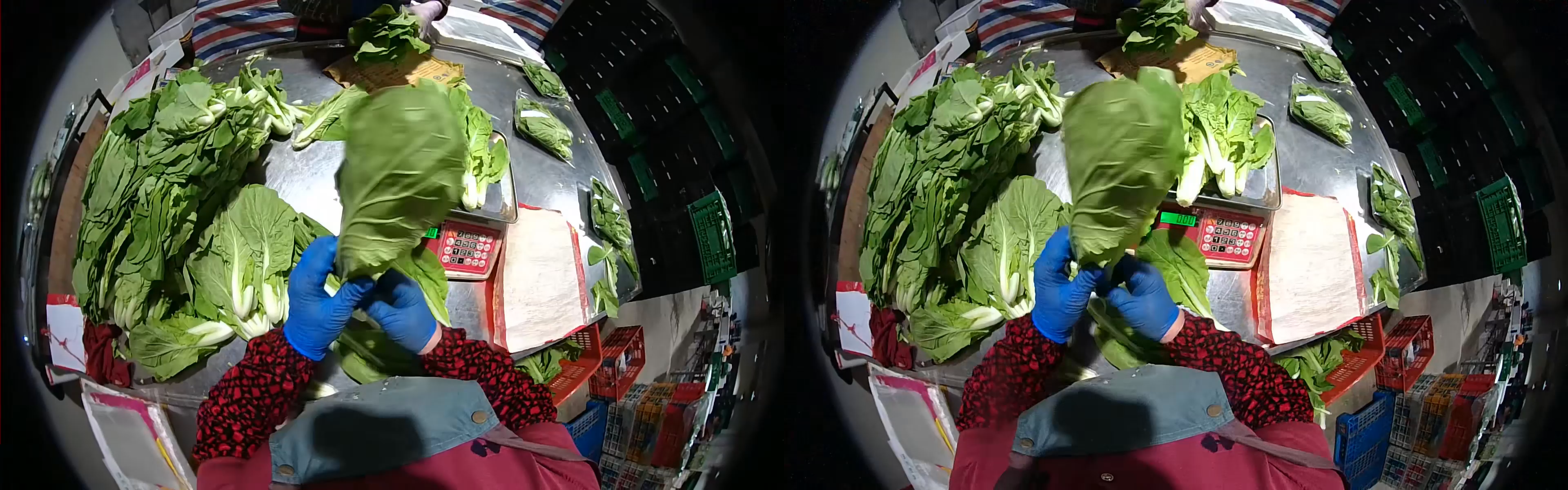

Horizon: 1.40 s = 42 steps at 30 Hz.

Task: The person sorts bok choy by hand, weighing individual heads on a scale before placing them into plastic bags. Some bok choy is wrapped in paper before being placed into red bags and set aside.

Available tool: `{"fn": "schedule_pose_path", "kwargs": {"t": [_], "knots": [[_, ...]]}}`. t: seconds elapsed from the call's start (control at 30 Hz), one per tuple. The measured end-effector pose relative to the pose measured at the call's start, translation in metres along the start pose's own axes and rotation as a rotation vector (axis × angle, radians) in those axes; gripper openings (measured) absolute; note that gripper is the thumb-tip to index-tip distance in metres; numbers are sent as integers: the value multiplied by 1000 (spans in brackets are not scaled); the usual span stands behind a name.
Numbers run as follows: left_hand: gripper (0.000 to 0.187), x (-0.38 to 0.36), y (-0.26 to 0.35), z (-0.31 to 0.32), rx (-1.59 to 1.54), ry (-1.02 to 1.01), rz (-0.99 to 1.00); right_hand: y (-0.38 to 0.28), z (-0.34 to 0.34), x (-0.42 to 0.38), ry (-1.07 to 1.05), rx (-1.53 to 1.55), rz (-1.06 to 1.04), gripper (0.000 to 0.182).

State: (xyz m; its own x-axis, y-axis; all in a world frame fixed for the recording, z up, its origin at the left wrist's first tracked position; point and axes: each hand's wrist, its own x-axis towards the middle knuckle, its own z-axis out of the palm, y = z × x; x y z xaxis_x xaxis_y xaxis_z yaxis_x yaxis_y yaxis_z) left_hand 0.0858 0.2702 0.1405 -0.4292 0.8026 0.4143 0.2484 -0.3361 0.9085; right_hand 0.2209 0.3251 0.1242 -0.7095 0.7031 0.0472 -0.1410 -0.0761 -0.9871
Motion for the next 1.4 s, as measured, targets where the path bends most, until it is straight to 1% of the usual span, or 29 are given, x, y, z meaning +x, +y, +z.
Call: {"fn": "schedule_pose_path", "kwargs": {"t": [0.03,0.07,0.1,0.13,0.17,0.23,0.27,0.3,0.37,0.43,0.5,0.57,0.6,0.67,0.73,0.8,0.83,0.87,0.9,0.97,1.03,1.07,1.13,1.17,1.23,1.27,1.33,1.37,1.4], "knots": [[45,18,2,3,27,-39,107,-20,-6,9,69,-104,83,20],[50,35,10,6,-22,-81,87,-10,-21,23,72,-98,-118,27],[49,49,12,11,-57,-40,55,-41,-28,33,123,-285,-256,33],[46,63,9,15,-19,16,35,-42,-38,47,191,11,-263,36],[47,75,0,17,40,41,-34,-56,-44,55,345,42,-325,37],[51,99,-22,22,119,-12,-183,-73,-76,79,424,-170,-400,40],[56,107,-35,24,207,-47,-230,-79,-91,87,449,-447,-500,40],[58,113,-61,31,279,-39,-219,-80,-104,95,466,-491,-486,41],[68,129,-79,40,433,-68,-190,-77,-125,101,608,-1138,-515,44],[67,143,-105,57,377,-51,-177,-69,-126,107,551,-1389,-348,36],[63,148,-110,72,351,-176,-161,-51,-124,115,366,-1562,-65,35],[62,152,-115,85,418,-229,-40,-40,-122,112,325,-1535,-4,35],[61,156,-118,82,305,-226,-137,-40,-124,107,367,-1449,-137,36],[61,158,-124,69,436,-207,-126,-42,-128,88,450,-1263,-309,43],[61,158,-129,60,349,-235,-168,-40,-146,58,537,-1214,-482,51],[61,151,-117,52,123,-233,-307,-27,-168,21,666,-1274,-422,56],[58,150,-121,46,135,-234,-276,-14,-184,-1,698,-1373,-322,61],[56,147,-112,43,203,-183,-279,2,-199,-24,732,-1473,-176,66],[55,145,-103,39,273,-131,-281,16,-211,-45,765,-1558,66,69],[47,137,-114,30,275,-12,-141,30,-219,-75,720,-1593,539,60],[40,125,-101,20,270,42,-103,64,-251,-110,607,-1584,396,37],[36,118,-95,16,198,51,-118,63,-254,-112,643,-1503,395,23],[26,102,-84,7,106,48,-118,77,-271,-117,712,-1595,243,21],[24,93,-77,2,72,33,-111,77,-276,-119,698,-1586,332,22],[19,73,-70,-9,-28,-23,-146,69,-268,-114,817,-1369,307,31],[18,61,-66,-12,-103,-42,-198,77,-273,-112,888,-1216,194,45],[17,37,-57,-19,-193,-67,-289,45,-250,-99,478,-1432,547,57],[16,27,-55,-24,-162,-84,-301,68,-242,-108,623,-1794,286,48],[16,18,-53,-28,-133,-97,-312,70,-245,-105,630,-1692,334,44]]}}
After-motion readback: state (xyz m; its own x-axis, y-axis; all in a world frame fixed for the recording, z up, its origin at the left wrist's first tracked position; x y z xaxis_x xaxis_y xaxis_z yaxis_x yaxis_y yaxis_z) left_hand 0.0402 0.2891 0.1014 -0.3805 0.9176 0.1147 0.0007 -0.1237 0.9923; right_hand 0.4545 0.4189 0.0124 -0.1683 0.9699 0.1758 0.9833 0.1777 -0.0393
